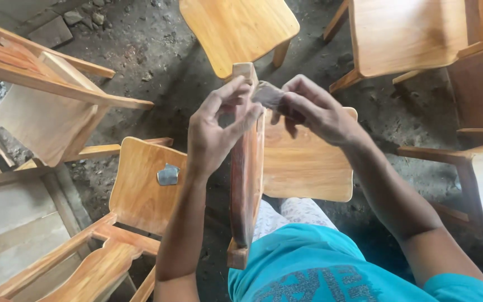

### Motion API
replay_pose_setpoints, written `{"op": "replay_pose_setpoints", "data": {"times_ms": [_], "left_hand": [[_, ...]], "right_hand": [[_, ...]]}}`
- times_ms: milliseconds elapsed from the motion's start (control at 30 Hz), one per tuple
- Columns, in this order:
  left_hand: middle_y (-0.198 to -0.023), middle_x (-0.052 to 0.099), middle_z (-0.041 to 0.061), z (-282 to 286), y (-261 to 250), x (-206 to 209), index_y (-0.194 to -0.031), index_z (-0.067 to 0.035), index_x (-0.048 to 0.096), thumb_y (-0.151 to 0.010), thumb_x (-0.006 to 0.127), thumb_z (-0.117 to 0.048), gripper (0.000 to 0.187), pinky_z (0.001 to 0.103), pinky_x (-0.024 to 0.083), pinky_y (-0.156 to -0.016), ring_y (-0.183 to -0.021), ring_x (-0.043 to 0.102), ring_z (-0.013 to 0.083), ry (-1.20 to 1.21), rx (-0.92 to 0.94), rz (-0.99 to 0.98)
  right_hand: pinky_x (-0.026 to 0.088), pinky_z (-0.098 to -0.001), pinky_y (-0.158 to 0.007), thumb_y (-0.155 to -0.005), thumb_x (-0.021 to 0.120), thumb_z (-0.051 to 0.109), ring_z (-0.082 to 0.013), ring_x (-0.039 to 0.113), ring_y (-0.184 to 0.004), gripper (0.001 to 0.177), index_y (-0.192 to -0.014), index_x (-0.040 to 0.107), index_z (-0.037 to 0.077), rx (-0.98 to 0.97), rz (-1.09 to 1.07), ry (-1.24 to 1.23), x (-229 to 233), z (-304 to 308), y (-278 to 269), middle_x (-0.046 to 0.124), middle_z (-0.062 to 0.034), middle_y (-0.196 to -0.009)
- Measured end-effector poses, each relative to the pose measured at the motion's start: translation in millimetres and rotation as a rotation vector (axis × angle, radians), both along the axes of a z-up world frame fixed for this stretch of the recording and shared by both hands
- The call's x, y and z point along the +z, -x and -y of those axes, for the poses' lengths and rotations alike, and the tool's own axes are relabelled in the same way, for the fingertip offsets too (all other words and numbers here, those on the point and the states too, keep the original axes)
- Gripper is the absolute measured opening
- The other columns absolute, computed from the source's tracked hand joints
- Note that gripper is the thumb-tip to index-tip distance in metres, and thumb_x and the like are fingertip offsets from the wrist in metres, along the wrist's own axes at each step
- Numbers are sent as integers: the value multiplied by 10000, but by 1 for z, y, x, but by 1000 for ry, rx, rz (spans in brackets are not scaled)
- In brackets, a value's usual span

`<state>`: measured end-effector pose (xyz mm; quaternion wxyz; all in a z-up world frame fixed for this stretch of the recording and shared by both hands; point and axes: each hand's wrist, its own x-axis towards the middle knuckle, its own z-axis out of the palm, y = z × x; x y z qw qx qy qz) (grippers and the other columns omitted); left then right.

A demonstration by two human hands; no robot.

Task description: The person sands the backrest of a wooden chair using a piece of sandpaper. They hold the chair upright and rub the sandpaper along the curved edges and flat surfaces of the backrest, focusing on smoothing the wood.

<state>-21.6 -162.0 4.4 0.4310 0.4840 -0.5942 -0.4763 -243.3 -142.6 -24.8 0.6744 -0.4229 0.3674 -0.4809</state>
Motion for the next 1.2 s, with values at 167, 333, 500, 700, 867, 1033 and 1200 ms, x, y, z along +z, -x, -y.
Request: {"op": "replay_pose_setpoints", "data": {"times_ms": [167,333,500,700,867,1033,1200], "left_hand": [[-937,784,147,10,2,-5,-1110,-24,750,-908,824,-102,230,279,679,-730,-784,766,147,-167,31,-297],[-939,753,190,13,-8,-26,-1130,70,700,-924,788,-58,258,327,690,-701,-764,755,186,-246,144,-511],[-979,756,198,1,-7,5,-1142,20,700,-958,757,-48,204,369,690,-736,-819,770,217,-44,119,-354],[-1187,689,267,-18,-13,-5,-1198,39,642,-944,746,15,276,408,661,-904,-1004,749,280,29,68,-377],[-1270,659,287,-39,-25,-21,-1220,53,604,-916,772,21,350,363,622,-973,-1116,716,278,-51,116,-453],[-1298,647,301,-63,-32,-18,-1226,16,628,-859,802,54,408,427,601,-1005,-1200,678,378,-42,49,-472],[-1313,620,337,-85,-43,-20,-1276,65,559,-821,751,174,505,458,588,-1031,-1252,643,428,-75,-27,-534]], "right_hand": [[485,-233,-564,-1123,323,322,-223,760,-690,477,-1208,599,-58,73,-59,204,3,7,1,713,-241,-959],[536,-386,-925,-1028,562,77,-246,660,-1017,391,-1352,460,-116,-59,-74,384,-22,5,11,626,-193,-1135],[572,-437,-930,-967,679,219,-265,658,-1011,579,-1390,472,-117,-97,-64,406,-9,-9,-12,566,-183,-1204],[612,-361,-811,-907,803,-51,-258,705,-936,224,-1104,758,44,-497,-540,672,6,-22,-43,675,-133,-1065],[657,-390,-813,-924,737,-115,-254,691,-945,221,-1009,788,82,-533,-520,700,7,-38,-54,663,-160,-1123],[633,-364,-793,-902,783,-29,-244,693,-1044,174,-1055,715,19,-322,-337,615,5,-50,-47,650,-156,-1162],[559,-384,-918,-911,751,-47,-176,626,-1019,329,-1200,591,-47,-220,-130,422,-2,-70,-52,607,-165,-1127]]}}
